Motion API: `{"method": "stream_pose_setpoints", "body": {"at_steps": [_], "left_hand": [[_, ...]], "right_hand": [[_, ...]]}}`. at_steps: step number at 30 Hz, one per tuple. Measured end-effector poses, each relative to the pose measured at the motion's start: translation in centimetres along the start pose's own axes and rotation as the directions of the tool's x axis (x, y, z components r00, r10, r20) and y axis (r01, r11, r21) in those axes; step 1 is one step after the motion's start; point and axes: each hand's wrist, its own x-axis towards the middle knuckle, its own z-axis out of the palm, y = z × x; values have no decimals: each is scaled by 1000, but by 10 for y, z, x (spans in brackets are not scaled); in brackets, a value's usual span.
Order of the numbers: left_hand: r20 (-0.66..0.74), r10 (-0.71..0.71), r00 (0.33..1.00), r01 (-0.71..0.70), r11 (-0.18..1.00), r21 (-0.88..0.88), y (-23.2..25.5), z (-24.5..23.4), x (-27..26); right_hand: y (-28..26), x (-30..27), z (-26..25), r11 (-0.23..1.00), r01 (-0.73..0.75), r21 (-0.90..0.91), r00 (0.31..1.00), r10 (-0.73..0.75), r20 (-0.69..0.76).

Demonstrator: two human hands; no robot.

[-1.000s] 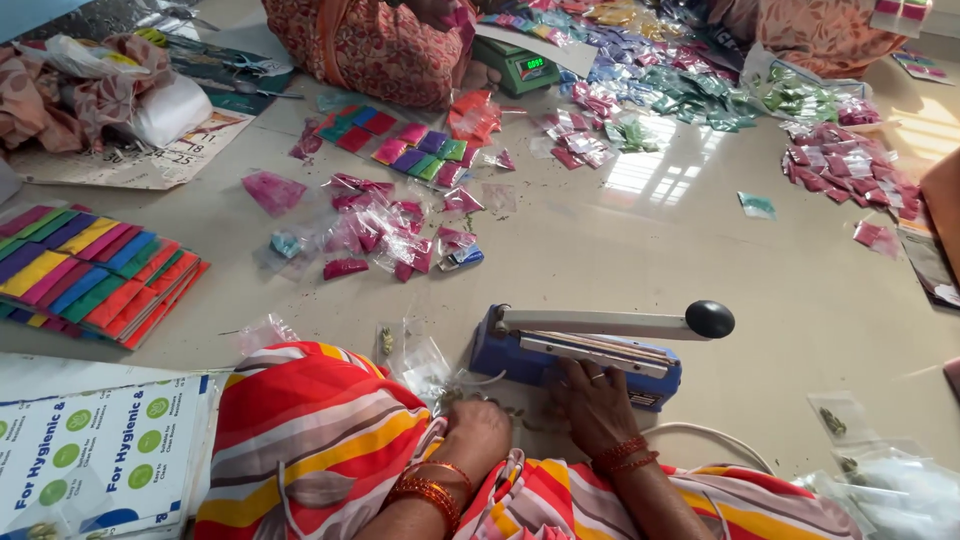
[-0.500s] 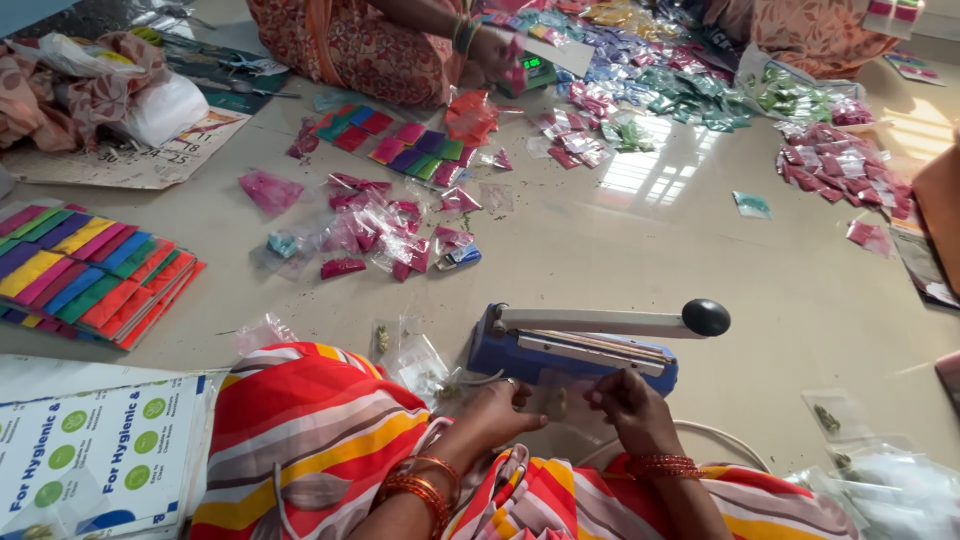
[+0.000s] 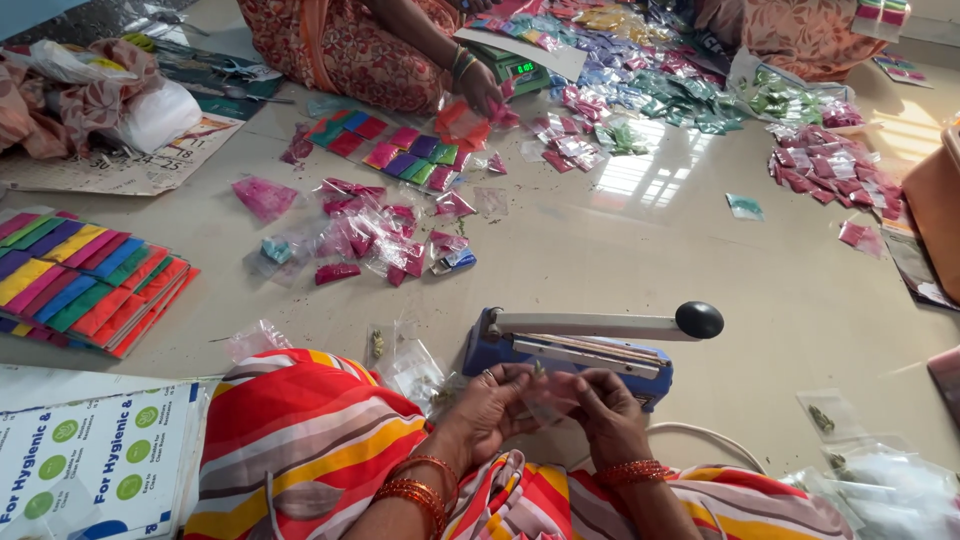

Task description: Manually sealing small plastic bags containing metal components using a heat sealing machine.

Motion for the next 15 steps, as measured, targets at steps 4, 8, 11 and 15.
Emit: {"method": "stream_pose_setpoints", "body": {"at_steps": [4,8,11,15], "left_hand": [[-12,62,998,-63,992,-113,16,-4,-3],[-74,116,990,-132,950,-283,33,6,-14],[-105,133,986,-163,914,-373,39,11,-19],[-151,136,979,-189,881,-435,43,16,-22]], "right_hand": [[31,19,-27,999,-35,-27,999,36,39],[82,37,-52,566,68,-822,987,82,138],[79,28,-24,174,294,-940,950,56,307],[65,19,16,20,397,-918,912,104,396]]}}
